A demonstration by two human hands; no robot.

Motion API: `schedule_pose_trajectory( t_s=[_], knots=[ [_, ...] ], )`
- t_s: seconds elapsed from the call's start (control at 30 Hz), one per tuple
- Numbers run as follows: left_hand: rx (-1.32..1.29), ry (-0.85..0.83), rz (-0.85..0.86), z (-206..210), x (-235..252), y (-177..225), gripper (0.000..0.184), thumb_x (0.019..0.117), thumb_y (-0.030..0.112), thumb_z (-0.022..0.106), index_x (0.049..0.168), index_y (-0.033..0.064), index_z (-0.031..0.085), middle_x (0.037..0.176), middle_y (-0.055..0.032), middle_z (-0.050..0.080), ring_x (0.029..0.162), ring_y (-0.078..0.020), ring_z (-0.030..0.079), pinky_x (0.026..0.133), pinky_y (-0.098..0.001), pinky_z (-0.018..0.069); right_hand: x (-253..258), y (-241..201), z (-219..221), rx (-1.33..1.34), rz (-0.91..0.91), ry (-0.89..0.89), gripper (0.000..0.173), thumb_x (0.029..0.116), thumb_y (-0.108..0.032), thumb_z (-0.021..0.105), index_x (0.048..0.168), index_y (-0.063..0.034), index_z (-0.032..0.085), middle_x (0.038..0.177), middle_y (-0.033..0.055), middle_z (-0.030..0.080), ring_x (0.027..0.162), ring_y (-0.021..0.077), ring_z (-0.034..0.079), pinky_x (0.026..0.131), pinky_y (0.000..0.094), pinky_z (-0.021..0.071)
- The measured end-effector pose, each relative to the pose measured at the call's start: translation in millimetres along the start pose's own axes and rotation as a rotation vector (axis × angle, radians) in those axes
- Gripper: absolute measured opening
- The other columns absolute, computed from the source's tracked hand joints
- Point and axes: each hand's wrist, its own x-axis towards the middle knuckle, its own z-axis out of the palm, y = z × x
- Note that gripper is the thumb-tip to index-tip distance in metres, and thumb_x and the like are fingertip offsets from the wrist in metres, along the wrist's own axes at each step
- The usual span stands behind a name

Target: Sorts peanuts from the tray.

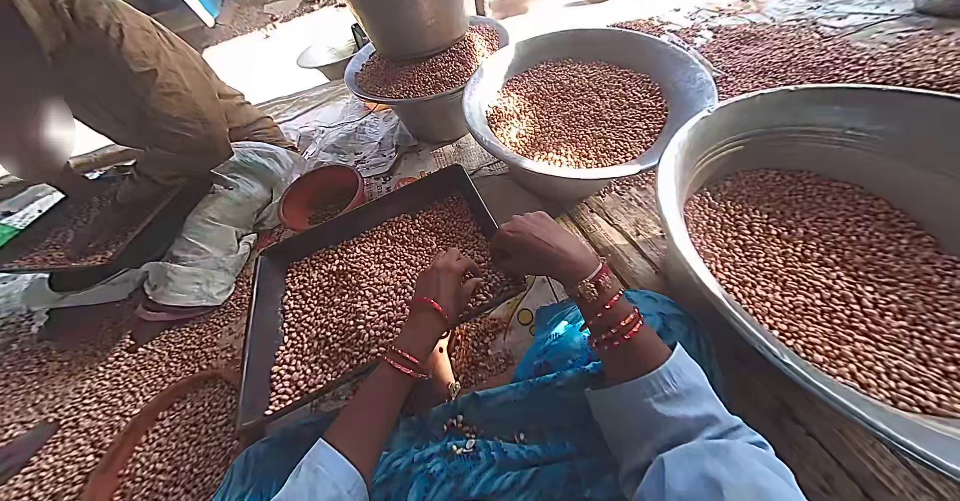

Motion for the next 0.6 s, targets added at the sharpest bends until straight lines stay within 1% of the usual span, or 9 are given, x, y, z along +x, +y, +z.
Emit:
schedule_pose_trajectory(
  t_s=[0.07, 0.13, 0.2, 0.3, 0.37, 0.4, 0.47, 0.53, 0.6],
  knots=[
    [-0.143, 0.052, -0.011, -2.3, 0.4, -12.7, 0.022, 0.0988, 0.019, 0.068, 0.113, 0.0031, 0.076, 0.115, -0.0165, 0.072, 0.109, -0.0289, 0.070, 0.100, -0.0461, 0.0528, 3.9, -0.8, 6.6, -0.060, 0.064, -0.045, 0.021, 0.0998, -0.018, 0.058, 0.100, -0.0022, 0.072, 0.097, 0.0183, 0.070, 0.096, 0.0377, 0.067, 0.080, 0.0576, 0.0465],
    [-0.272, 0.161, -0.046, -6.0, 1.7, -31.6, 0.020, 0.0990, 0.017, 0.069, 0.110, 0.0016, 0.074, 0.107, -0.0132, 0.075, 0.099, -0.0225, 0.072, 0.095, -0.0413, 0.0552, 5.8, -6.5, 10.9, -0.096, 0.112, -0.063, 0.019, 0.0995, -0.013, 0.057, 0.101, 0.0013, 0.069, 0.098, 0.0211, 0.069, 0.097, 0.0396, 0.066, 0.081, 0.0576, 0.0462],
    [-0.260, 0.219, -0.065, -11.6, 2.1, -42.2, 0.018, 0.0993, 0.013, 0.067, 0.112, 0.0008, 0.073, 0.108, -0.0157, 0.074, 0.098, -0.0255, 0.071, 0.093, -0.0437, 0.0553, 7.6, -12.0, 13.2, -0.124, 0.138, -0.074, 0.016, 0.0981, -0.009, 0.058, 0.101, 0.0032, 0.067, 0.099, 0.0220, 0.068, 0.097, 0.0399, 0.066, 0.080, 0.0562, 0.0463],
    [-0.147, 0.172, -0.030, -10.4, 1.4, -35.1, 0.019, 0.0977, 0.008, 0.065, 0.113, 0.0038, 0.076, 0.111, -0.0198, 0.070, 0.099, -0.0310, 0.068, 0.093, -0.0459, 0.0535, 11.4, -16.0, 15.2, -0.127, 0.151, -0.087, 0.014, 0.0967, -0.004, 0.058, 0.101, 0.0053, 0.067, 0.102, 0.0230, 0.068, 0.100, 0.0405, 0.065, 0.084, 0.0562, 0.0462],
    [-0.037, 0.074, -0.058, -6.0, 4.1, -24.4, 0.024, 0.0988, 0.013, 0.066, 0.121, 0.0080, 0.076, 0.119, -0.0203, 0.068, 0.106, -0.0334, 0.068, 0.098, -0.0473, 0.0526, 13.5, -16.3, 16.2, -0.129, 0.160, -0.100, 0.015, 0.0965, -0.003, 0.057, 0.103, 0.0048, 0.067, 0.104, 0.0229, 0.068, 0.102, 0.0402, 0.065, 0.085, 0.0564, 0.0462],
    [-0.004, 0.024, -0.082, -3.6, 6.1, -20.6, 0.026, 0.0992, 0.015, 0.066, 0.123, 0.0082, 0.074, 0.123, -0.0205, 0.067, 0.111, -0.0346, 0.066, 0.101, -0.0485, 0.0514, 13.7, -16.1, 17.3, -0.124, 0.165, -0.099, 0.015, 0.0968, -0.003, 0.056, 0.103, 0.0048, 0.067, 0.105, 0.0232, 0.068, 0.103, 0.0403, 0.065, 0.086, 0.0567, 0.0461],
    [-0.010, -0.011, -0.090, -0.5, 7.5, -19.7, 0.026, 0.0995, 0.015, 0.065, 0.122, 0.0051, 0.073, 0.123, -0.0212, 0.066, 0.112, -0.0352, 0.066, 0.102, -0.0494, 0.0504, 12.3, -16.0, 18.5, -0.119, 0.172, -0.100, 0.016, 0.0980, -0.003, 0.055, 0.104, 0.0054, 0.067, 0.106, 0.0240, 0.068, 0.105, 0.0411, 0.065, 0.087, 0.0576, 0.0460],
    [-0.121, -0.044, -0.022, -7.4, 1.5, -30.2, 0.024, 0.1009, 0.014, 0.064, 0.119, 0.0018, 0.073, 0.118, -0.0196, 0.069, 0.107, -0.0306, 0.068, 0.100, -0.0462, 0.0516, 7.7, -15.9, 16.2, -0.091, 0.135, -0.113, 0.017, 0.0988, -0.006, 0.055, 0.105, 0.0048, 0.067, 0.106, 0.0248, 0.068, 0.104, 0.0424, 0.065, 0.087, 0.0595, 0.0452],
    [-0.416, -0.168, 0.155, -24.1, -14.8, -54.1, 0.021, 0.1017, 0.010, 0.061, 0.116, 0.0002, 0.072, 0.106, -0.0079, 0.073, 0.093, -0.0127, 0.069, 0.088, -0.0303, 0.0549, -1.2, -14.4, 9.1, 0.017, -0.069, -0.133, 0.019, 0.0963, -0.017, 0.066, 0.104, -0.0009, 0.073, 0.096, 0.0224, 0.070, 0.093, 0.0412, 0.066, 0.081, 0.0611, 0.0463]
  ],
)
